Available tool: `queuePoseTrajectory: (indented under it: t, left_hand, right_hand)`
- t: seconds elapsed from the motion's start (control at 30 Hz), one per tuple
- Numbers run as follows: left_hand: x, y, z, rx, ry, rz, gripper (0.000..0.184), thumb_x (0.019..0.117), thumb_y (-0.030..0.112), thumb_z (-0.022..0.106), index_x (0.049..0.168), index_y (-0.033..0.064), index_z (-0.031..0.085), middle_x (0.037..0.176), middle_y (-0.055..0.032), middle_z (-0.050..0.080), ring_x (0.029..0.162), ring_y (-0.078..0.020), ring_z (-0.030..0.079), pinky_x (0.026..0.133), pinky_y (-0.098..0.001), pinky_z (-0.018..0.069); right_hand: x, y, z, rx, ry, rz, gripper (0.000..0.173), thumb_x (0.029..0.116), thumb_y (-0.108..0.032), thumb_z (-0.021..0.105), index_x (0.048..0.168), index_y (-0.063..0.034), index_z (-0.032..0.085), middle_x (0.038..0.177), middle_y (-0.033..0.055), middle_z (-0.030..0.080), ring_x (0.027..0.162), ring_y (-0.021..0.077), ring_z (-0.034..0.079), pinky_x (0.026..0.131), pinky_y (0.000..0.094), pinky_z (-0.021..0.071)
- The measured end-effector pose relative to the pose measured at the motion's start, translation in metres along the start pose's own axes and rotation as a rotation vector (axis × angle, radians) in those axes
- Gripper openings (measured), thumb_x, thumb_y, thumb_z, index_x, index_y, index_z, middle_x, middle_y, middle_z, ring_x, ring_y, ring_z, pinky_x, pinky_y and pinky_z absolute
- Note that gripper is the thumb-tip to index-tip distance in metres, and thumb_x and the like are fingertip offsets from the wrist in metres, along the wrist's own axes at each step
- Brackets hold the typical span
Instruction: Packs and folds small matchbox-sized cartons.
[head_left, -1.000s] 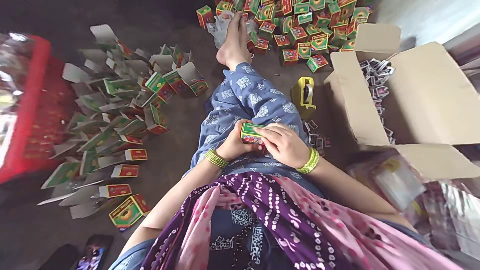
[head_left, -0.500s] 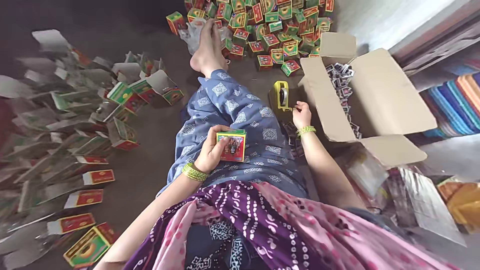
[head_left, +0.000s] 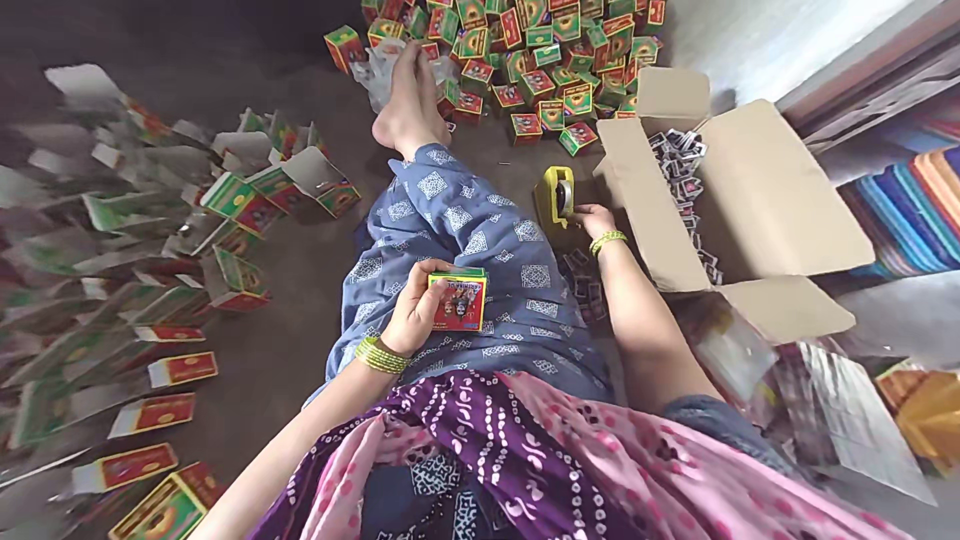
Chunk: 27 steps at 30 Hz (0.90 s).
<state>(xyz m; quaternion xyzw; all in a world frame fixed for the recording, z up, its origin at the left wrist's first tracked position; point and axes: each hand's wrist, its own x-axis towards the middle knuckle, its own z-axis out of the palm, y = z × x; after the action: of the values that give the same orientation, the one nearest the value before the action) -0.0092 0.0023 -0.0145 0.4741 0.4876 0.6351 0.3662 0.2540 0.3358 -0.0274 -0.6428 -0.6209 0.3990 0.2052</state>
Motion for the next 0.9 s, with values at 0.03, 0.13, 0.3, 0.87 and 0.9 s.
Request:
queuePoseTrajectory:
  t: [0.03, 0.13, 0.3, 0.87, 0.9]
  left_hand:
    - [0.0, 0.0, 0.0, 0.004, 0.004, 0.001, 0.03, 0.1051, 0.012, 0.037, 0.13, 0.0012, 0.048, 0.118, -0.0053, 0.066, 0.095, -0.0088, 0.068, 0.082, -0.0285, 0.0593]
    - [-0.002, -0.001, -0.003, 0.02, 0.028, 0.002, 0.031, 0.1049, 0.013, 0.039, 0.132, 0.0008, 0.048, 0.121, -0.0059, 0.065, 0.099, -0.0097, 0.068, 0.085, -0.0303, 0.0599]
    - [-0.002, -0.002, -0.002, 0.019, 0.03, -0.011, 0.03, 0.1052, 0.014, 0.038, 0.131, 0.0035, 0.049, 0.119, -0.0049, 0.065, 0.095, -0.0093, 0.068, 0.081, -0.0289, 0.0593]
    - [-0.002, -0.002, -0.002, 0.046, 0.043, 0.037, 0.031, 0.1051, 0.013, 0.041, 0.132, -0.0009, 0.047, 0.131, -0.0114, 0.06, 0.106, -0.0137, 0.067, 0.087, -0.0332, 0.0595]
    - [-0.002, -0.004, -0.002, 0.054, 0.056, 0.05, 0.031, 0.105, 0.013, 0.042, 0.132, -0.0004, 0.049, 0.135, -0.0125, 0.057, 0.112, -0.0157, 0.065, 0.091, -0.0355, 0.0588]
  right_hand:
    - [-0.006, -0.004, -0.001, 0.044, 0.013, 0.033, 0.04, 0.0898, -0.018, 0.079, 0.125, -0.0029, 0.069, 0.12, 0.0178, 0.07, 0.112, 0.0295, 0.066, 0.101, 0.0497, 0.0506]
    - [-0.029, -0.01, -0.009, 0.1, 0.034, 0.106, 0.036, 0.0904, -0.021, 0.079, 0.122, -0.007, 0.073, 0.126, 0.0148, 0.07, 0.122, 0.0284, 0.062, 0.106, 0.0521, 0.0463]
    - [-0.06, -0.002, -0.009, 0.132, 0.072, 0.193, 0.036, 0.0897, -0.028, 0.079, 0.12, -0.0087, 0.074, 0.128, 0.0141, 0.069, 0.124, 0.0279, 0.061, 0.105, 0.0544, 0.0467]
    - [-0.066, 0.001, 0.0, -0.369, 0.081, 0.029, 0.03, 0.0963, -0.026, 0.072, 0.117, -0.0049, 0.074, 0.118, 0.0227, 0.071, 0.117, 0.0406, 0.064, 0.102, 0.0619, 0.0467]
    - [-0.072, -0.002, 0.0, -0.253, 0.082, -0.041, 0.028, 0.0967, -0.025, 0.072, 0.116, -0.0038, 0.074, 0.117, 0.0211, 0.071, 0.115, 0.0368, 0.065, 0.102, 0.0584, 0.0476]
